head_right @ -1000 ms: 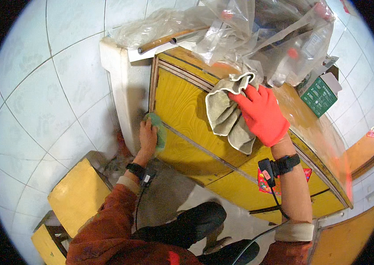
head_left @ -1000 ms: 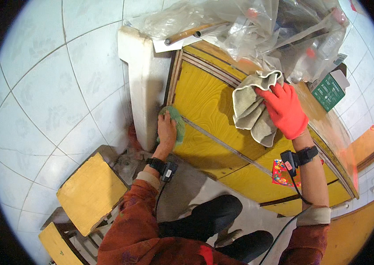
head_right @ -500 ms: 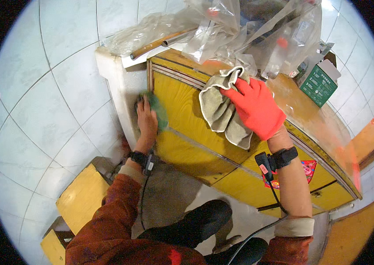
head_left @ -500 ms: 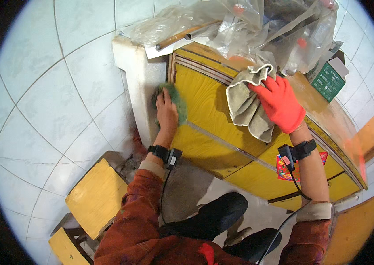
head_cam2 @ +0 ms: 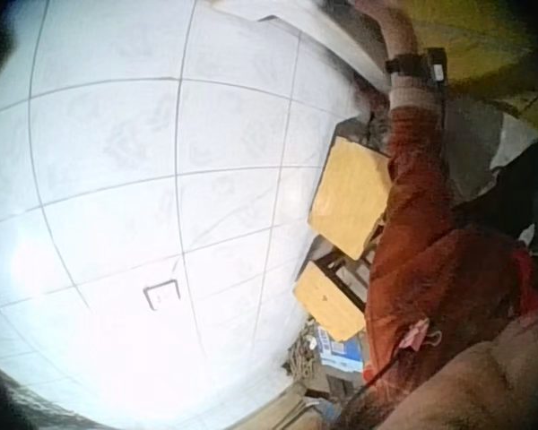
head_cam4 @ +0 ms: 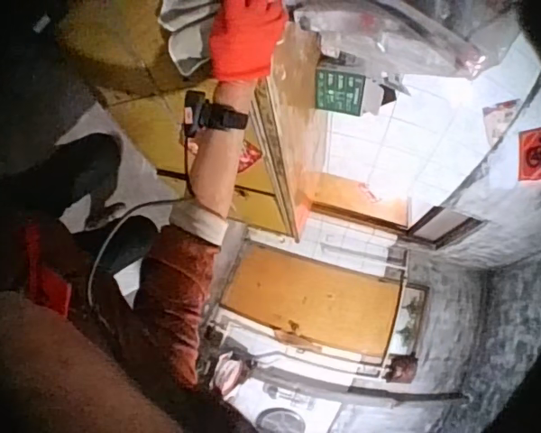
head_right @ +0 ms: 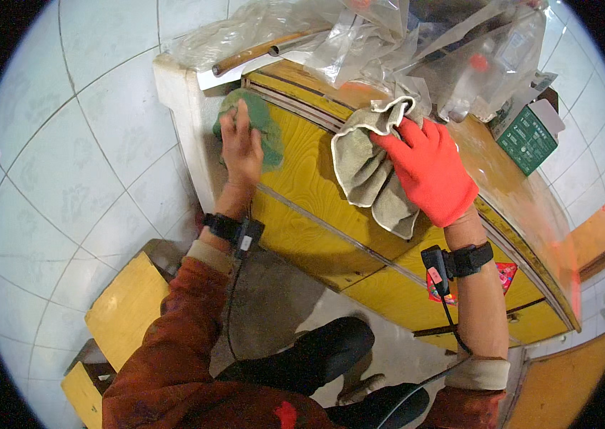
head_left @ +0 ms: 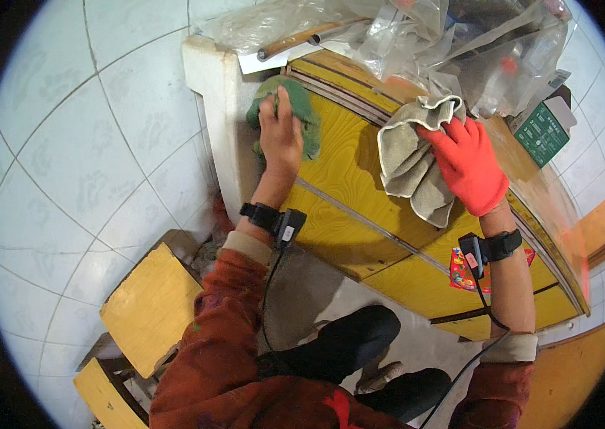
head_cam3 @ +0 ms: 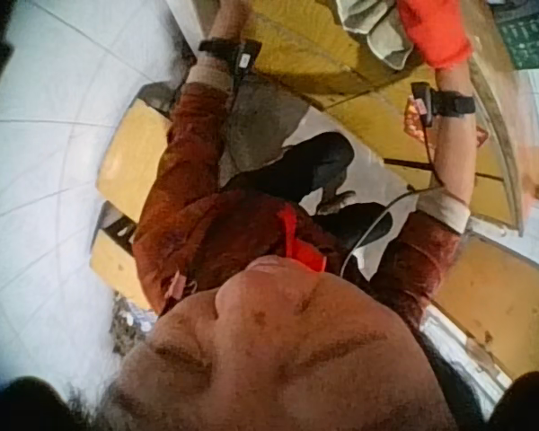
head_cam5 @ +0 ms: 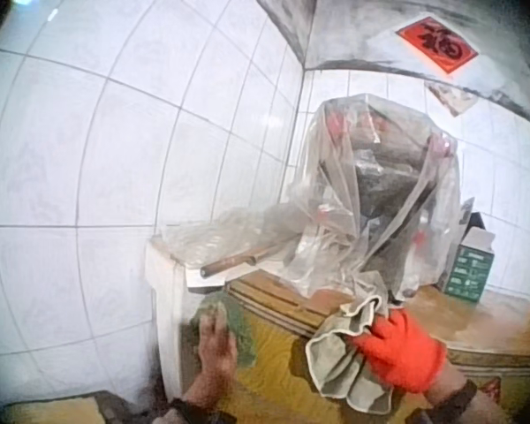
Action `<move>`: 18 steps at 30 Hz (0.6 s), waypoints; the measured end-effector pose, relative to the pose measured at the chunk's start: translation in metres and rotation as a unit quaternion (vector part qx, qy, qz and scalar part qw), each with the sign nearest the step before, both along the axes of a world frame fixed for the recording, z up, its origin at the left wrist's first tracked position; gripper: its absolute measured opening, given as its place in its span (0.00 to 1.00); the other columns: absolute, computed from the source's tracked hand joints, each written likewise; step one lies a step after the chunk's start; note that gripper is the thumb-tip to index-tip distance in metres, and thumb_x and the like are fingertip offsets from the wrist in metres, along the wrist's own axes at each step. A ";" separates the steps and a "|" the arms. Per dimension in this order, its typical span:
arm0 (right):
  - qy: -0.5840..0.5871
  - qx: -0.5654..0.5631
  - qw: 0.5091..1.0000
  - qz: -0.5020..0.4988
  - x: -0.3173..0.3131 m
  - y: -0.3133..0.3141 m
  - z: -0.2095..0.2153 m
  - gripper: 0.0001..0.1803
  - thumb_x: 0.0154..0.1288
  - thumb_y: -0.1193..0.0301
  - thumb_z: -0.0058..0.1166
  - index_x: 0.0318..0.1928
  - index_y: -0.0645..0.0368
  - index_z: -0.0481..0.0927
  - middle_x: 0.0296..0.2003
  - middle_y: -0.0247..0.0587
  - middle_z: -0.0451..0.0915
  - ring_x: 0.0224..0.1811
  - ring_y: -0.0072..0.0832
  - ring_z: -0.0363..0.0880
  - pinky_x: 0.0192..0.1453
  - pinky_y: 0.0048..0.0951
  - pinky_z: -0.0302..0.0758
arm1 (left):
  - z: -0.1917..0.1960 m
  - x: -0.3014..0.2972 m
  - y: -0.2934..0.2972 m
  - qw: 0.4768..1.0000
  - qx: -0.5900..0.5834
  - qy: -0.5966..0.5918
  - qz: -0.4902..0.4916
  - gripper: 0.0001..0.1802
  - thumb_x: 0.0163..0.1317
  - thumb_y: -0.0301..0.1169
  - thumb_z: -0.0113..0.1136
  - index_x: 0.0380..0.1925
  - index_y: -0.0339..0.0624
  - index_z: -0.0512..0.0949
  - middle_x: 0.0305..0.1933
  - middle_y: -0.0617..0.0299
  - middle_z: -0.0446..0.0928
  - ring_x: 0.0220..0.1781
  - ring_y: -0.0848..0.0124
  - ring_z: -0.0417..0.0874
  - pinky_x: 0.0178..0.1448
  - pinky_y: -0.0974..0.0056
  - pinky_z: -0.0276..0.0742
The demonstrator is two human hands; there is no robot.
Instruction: The person kneels and wipes the front of a yellow wooden cabinet with two cloths, alternating between scrubbing and wiping motions. The person cleans around a red decorative sticker and the cabinet handles, repeatedly moving between the left and right doors.
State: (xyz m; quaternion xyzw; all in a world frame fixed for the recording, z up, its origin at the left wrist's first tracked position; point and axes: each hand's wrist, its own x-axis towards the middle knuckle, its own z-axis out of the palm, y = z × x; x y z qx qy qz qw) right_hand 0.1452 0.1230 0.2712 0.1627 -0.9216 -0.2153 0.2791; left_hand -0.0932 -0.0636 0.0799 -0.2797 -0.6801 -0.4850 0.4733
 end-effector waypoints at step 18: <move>0.016 0.005 1.000 0.020 0.000 0.002 0.000 0.25 0.54 0.78 0.57 0.55 0.49 0.78 0.47 0.39 0.75 0.48 0.42 0.72 0.54 0.40 0.69 | -0.010 0.003 0.015 1.000 -0.005 0.007 0.020 0.34 0.55 0.16 0.58 0.66 0.40 0.68 0.55 0.46 0.69 0.56 0.47 0.73 0.58 0.52 0.73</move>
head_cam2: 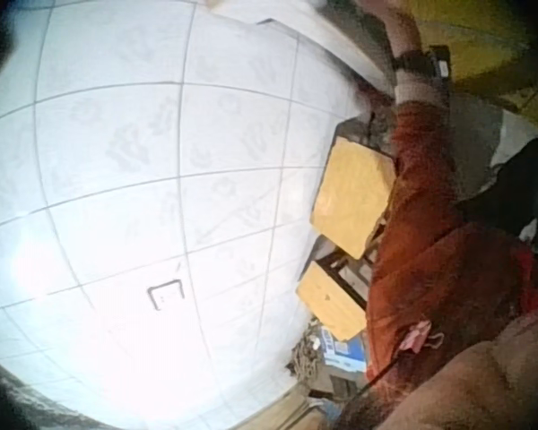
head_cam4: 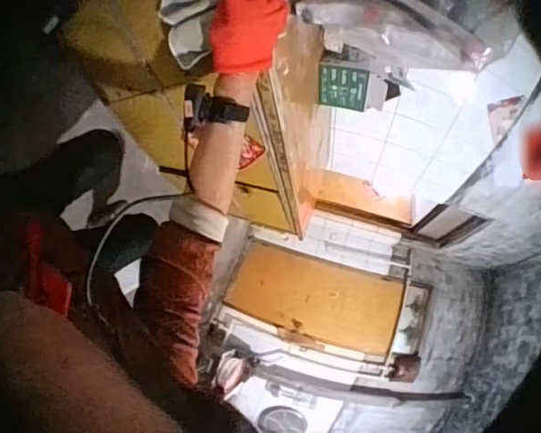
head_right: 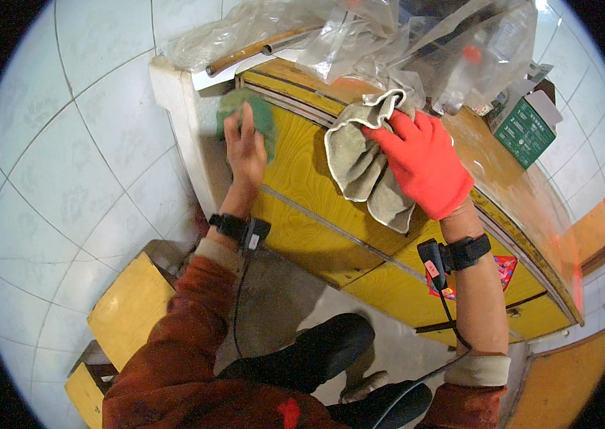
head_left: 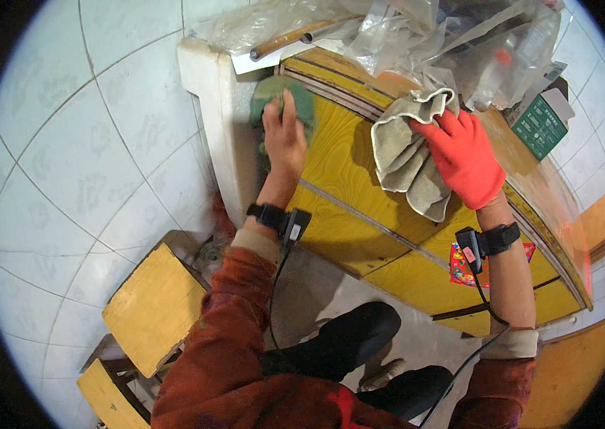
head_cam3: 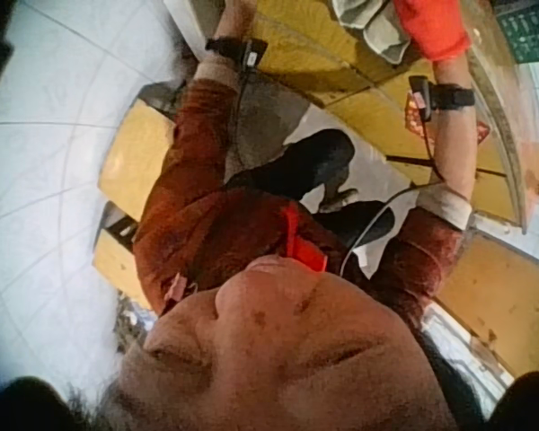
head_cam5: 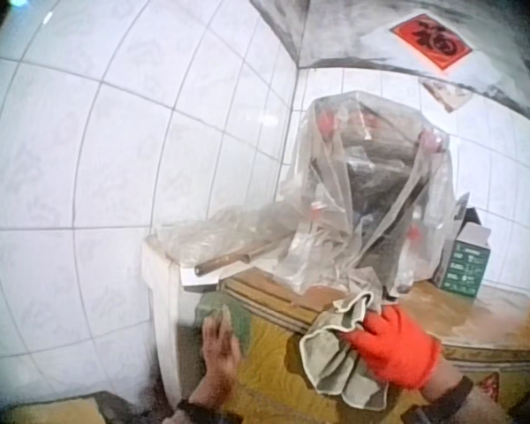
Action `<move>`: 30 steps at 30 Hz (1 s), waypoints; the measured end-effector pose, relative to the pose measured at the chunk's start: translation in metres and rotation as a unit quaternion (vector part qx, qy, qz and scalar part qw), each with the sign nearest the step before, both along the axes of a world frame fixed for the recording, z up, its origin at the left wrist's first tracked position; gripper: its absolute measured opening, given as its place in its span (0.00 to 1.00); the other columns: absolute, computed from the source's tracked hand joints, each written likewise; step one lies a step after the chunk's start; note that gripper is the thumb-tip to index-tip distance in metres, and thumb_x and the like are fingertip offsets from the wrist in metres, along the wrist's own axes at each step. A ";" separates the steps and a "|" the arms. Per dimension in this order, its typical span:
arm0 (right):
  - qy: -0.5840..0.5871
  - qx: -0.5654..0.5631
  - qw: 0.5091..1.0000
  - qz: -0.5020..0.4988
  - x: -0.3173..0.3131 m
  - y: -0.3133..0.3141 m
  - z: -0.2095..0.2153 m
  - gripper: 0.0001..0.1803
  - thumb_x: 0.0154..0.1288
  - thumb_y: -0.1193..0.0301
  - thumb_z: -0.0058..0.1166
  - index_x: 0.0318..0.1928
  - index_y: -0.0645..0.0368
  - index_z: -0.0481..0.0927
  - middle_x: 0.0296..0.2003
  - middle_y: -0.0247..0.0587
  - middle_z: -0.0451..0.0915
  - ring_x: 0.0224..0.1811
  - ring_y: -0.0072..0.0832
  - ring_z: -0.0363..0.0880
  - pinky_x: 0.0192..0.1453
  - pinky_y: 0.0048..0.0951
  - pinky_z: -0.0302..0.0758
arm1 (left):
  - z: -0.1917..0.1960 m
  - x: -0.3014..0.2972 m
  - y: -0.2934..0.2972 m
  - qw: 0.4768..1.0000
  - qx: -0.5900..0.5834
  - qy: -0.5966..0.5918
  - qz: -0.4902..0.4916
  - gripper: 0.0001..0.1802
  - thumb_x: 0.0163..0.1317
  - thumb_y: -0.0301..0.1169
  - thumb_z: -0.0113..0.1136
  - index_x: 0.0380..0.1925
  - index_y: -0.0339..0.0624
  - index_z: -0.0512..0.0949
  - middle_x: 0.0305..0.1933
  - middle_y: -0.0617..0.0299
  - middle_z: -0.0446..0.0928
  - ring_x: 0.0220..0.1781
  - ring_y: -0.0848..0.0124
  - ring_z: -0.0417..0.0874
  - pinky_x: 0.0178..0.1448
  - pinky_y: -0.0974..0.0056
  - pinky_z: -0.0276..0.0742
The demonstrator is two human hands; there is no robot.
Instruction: The person kneels and wipes the front of a yellow wooden cabinet with two cloths, alternating between scrubbing and wiping motions. The person cleans around a red decorative sticker and the cabinet handles, repeatedly moving between the left and right doors.
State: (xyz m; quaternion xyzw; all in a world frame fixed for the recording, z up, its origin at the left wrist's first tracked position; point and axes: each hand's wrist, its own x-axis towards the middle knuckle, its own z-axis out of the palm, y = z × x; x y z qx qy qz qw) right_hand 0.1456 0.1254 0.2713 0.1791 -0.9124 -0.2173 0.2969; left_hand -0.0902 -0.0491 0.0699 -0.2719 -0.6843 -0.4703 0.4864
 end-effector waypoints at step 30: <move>-0.026 -0.009 0.999 -0.028 0.000 -0.004 0.001 0.29 0.54 0.76 0.55 0.59 0.48 0.76 0.53 0.41 0.76 0.53 0.45 0.73 0.58 0.42 0.69 | 0.048 0.051 0.005 0.990 0.026 -0.068 -0.123 0.20 0.61 0.19 0.51 0.55 0.31 0.70 0.43 0.45 0.68 0.44 0.49 0.75 0.48 0.51 0.75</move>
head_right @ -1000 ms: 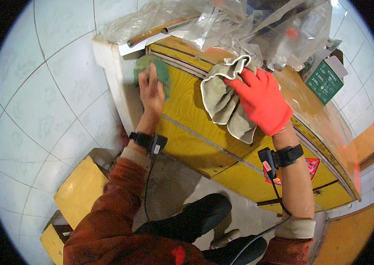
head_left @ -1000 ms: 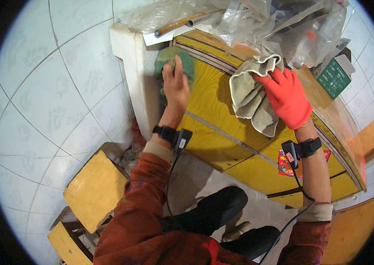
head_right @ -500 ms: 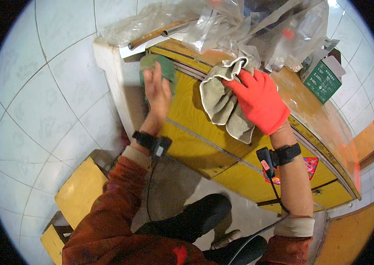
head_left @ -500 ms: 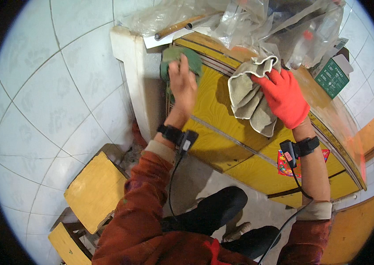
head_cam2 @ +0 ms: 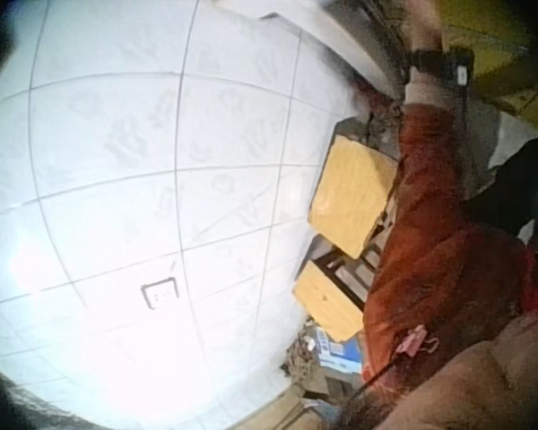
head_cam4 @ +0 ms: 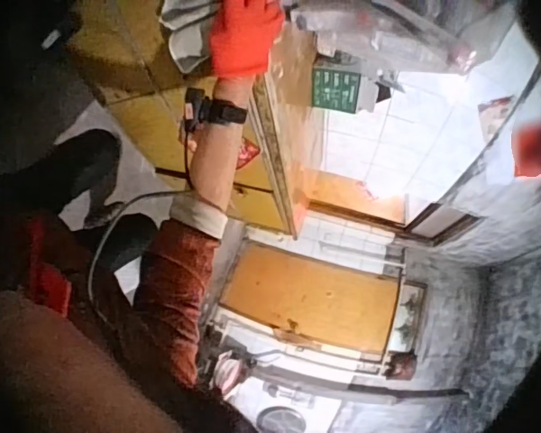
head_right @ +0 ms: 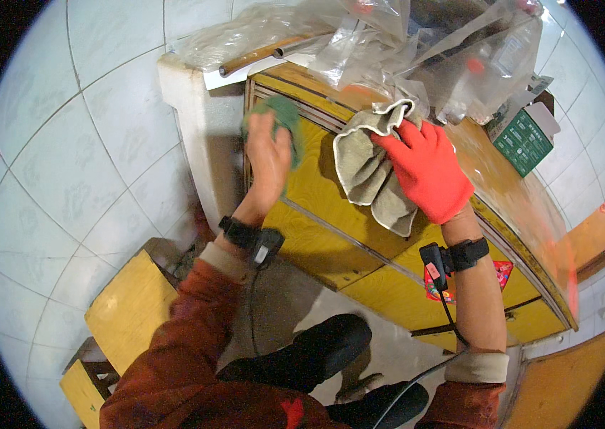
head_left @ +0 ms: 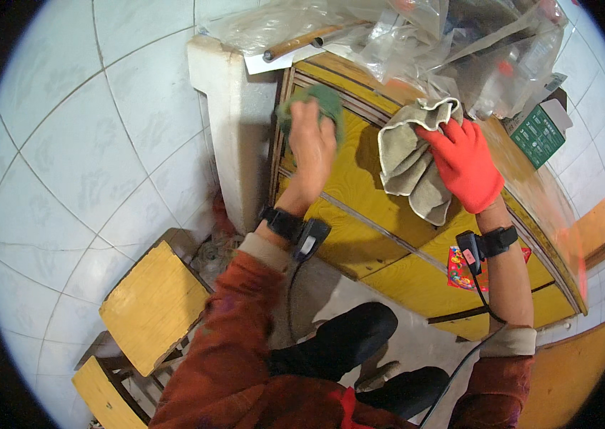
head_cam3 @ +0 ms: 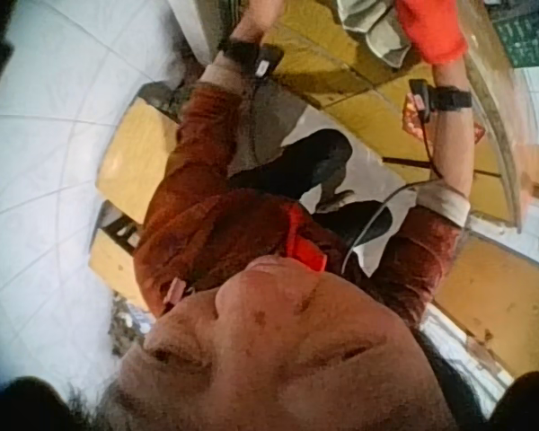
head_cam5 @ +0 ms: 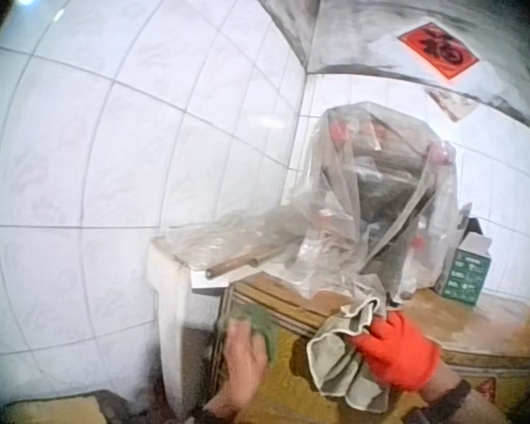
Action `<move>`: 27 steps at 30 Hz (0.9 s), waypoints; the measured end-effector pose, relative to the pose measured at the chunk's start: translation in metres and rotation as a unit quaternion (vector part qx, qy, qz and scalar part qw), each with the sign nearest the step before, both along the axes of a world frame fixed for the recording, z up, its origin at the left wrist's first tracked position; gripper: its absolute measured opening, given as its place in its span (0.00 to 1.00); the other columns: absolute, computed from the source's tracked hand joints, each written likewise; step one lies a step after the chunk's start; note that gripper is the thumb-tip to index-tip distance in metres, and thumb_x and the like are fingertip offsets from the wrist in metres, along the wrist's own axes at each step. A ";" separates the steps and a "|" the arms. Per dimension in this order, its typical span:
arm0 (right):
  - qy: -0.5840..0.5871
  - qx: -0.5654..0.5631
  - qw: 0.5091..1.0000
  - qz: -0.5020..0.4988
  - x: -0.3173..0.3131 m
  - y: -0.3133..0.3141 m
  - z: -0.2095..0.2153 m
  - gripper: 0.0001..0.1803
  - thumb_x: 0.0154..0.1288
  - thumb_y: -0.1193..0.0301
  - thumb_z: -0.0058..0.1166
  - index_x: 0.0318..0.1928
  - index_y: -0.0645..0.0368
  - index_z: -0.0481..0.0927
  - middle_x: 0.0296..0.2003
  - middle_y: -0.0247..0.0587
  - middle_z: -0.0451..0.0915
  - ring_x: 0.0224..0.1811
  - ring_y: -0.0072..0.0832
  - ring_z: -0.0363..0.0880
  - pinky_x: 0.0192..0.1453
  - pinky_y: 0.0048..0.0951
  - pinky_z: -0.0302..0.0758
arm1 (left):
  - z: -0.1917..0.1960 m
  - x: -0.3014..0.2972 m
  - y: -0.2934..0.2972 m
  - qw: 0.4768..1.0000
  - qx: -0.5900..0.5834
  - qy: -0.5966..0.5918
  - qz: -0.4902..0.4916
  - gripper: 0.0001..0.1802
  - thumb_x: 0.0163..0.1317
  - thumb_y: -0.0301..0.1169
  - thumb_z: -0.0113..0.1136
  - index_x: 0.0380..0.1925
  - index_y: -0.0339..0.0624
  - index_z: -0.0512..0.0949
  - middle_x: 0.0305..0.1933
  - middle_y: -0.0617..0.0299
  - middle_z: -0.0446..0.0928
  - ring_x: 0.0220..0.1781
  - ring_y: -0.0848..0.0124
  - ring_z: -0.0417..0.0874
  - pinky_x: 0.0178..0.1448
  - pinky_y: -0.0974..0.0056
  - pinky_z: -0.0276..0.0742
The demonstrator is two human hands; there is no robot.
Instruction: The person kneels and wipes the front of a yellow wooden cabinet with two cloths, alternating between scrubbing and wiping motions. The person cleans around a red decorative sticker and the cabinet handles, repeatedly moving between the left and right doors.
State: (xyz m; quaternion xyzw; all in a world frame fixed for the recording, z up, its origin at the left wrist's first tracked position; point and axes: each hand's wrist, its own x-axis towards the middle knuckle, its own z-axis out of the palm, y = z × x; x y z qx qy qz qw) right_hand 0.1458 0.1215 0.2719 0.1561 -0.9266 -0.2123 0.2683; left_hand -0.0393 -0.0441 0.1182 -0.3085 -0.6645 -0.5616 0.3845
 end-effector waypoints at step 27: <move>0.018 0.046 0.999 -0.017 -0.003 0.007 -0.009 0.30 0.55 0.77 0.55 0.61 0.46 0.76 0.48 0.40 0.75 0.49 0.44 0.72 0.54 0.42 0.69 | -0.094 -0.034 -0.018 0.986 -0.151 -0.054 0.037 0.33 0.59 0.23 0.59 0.66 0.39 0.62 0.68 0.36 0.56 0.62 0.37 0.69 0.59 0.48 0.74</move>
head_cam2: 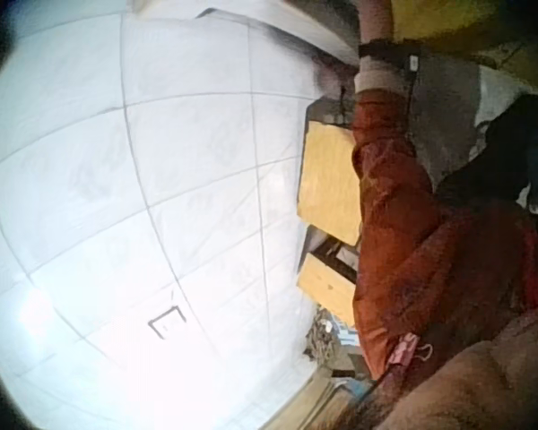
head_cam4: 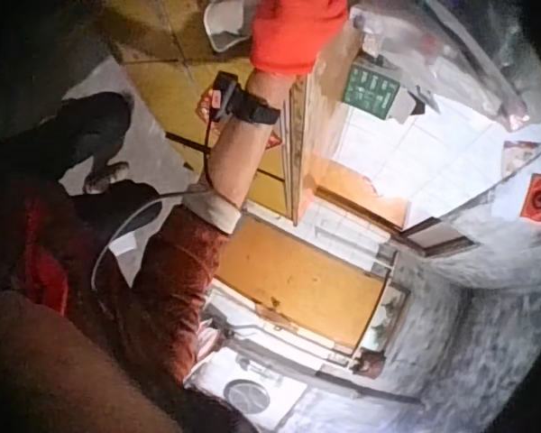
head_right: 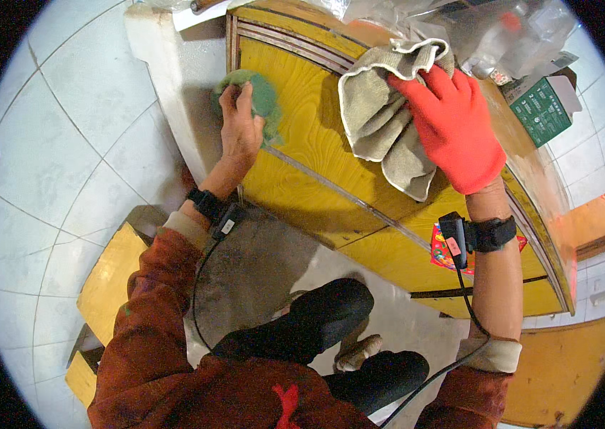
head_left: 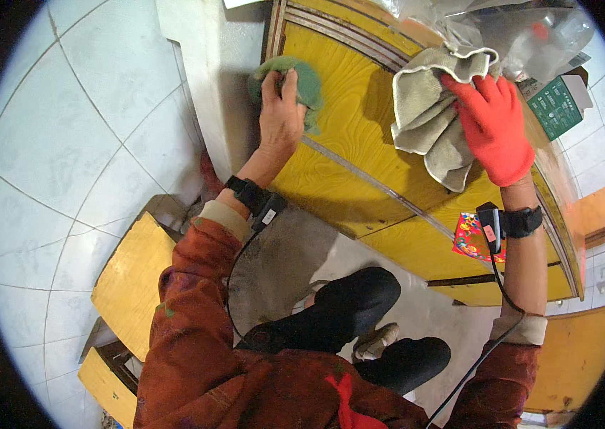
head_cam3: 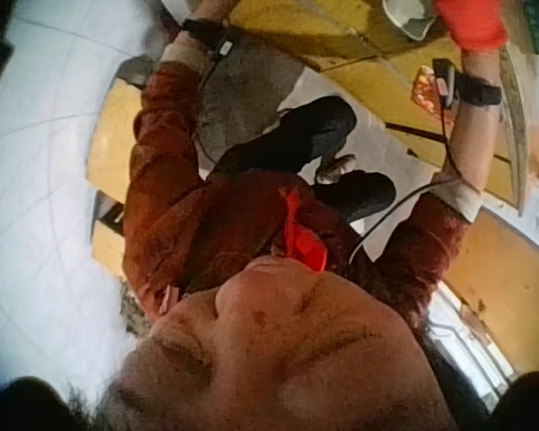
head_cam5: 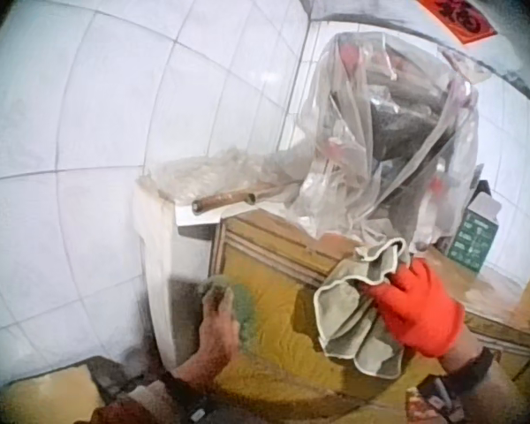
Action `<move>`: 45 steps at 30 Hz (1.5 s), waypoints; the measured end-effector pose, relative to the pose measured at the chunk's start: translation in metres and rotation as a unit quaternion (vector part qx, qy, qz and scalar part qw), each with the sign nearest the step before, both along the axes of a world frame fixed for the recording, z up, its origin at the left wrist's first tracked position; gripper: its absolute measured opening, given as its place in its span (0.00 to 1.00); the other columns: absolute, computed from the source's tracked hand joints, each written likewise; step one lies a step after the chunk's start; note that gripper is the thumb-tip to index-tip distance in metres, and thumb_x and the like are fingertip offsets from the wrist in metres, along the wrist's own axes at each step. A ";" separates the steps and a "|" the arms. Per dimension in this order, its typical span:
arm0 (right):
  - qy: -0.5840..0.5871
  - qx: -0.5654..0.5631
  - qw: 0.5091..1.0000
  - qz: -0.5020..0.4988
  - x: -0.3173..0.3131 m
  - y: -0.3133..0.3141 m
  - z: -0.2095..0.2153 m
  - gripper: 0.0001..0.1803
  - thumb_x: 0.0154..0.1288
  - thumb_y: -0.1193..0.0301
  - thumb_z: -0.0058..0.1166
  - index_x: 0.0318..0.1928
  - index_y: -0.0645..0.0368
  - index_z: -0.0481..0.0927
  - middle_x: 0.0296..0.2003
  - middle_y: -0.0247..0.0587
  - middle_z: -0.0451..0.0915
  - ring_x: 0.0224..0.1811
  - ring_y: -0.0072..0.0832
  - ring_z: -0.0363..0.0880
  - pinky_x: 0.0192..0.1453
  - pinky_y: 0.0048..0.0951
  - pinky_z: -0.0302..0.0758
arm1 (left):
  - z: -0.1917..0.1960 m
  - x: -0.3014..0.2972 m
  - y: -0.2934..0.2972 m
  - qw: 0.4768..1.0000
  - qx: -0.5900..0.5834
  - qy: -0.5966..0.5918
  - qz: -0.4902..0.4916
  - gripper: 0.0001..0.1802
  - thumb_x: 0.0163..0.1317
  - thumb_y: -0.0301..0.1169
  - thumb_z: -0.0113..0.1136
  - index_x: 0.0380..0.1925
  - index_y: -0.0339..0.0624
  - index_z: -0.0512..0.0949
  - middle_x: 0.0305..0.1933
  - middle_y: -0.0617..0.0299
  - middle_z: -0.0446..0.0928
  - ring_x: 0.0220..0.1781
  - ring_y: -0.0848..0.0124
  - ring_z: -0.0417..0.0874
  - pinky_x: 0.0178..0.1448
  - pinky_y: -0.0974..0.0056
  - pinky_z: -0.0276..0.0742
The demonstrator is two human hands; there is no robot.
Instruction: The person kneels and wipes the front of a yellow wooden cabinet with two cloths, alternating between scrubbing and wiping motions. The person cleans around a red decorative sticker and the cabinet handles, repeatedly moving between the left and right doors.
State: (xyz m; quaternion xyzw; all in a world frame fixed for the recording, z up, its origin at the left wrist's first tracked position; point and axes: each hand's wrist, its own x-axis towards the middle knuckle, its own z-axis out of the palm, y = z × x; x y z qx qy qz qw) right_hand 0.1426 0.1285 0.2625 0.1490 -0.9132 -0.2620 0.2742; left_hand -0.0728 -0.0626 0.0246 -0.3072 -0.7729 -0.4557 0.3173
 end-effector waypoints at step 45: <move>0.008 -0.022 1.000 0.010 -0.001 -0.001 0.001 0.26 0.54 0.76 0.57 0.57 0.48 0.78 0.52 0.40 0.76 0.51 0.43 0.74 0.55 0.41 0.70 | -0.170 0.122 0.076 0.641 0.437 -0.614 -0.144 0.29 0.69 0.24 0.52 0.65 0.45 0.51 0.55 0.58 0.65 0.53 0.66 0.68 0.57 0.59 0.70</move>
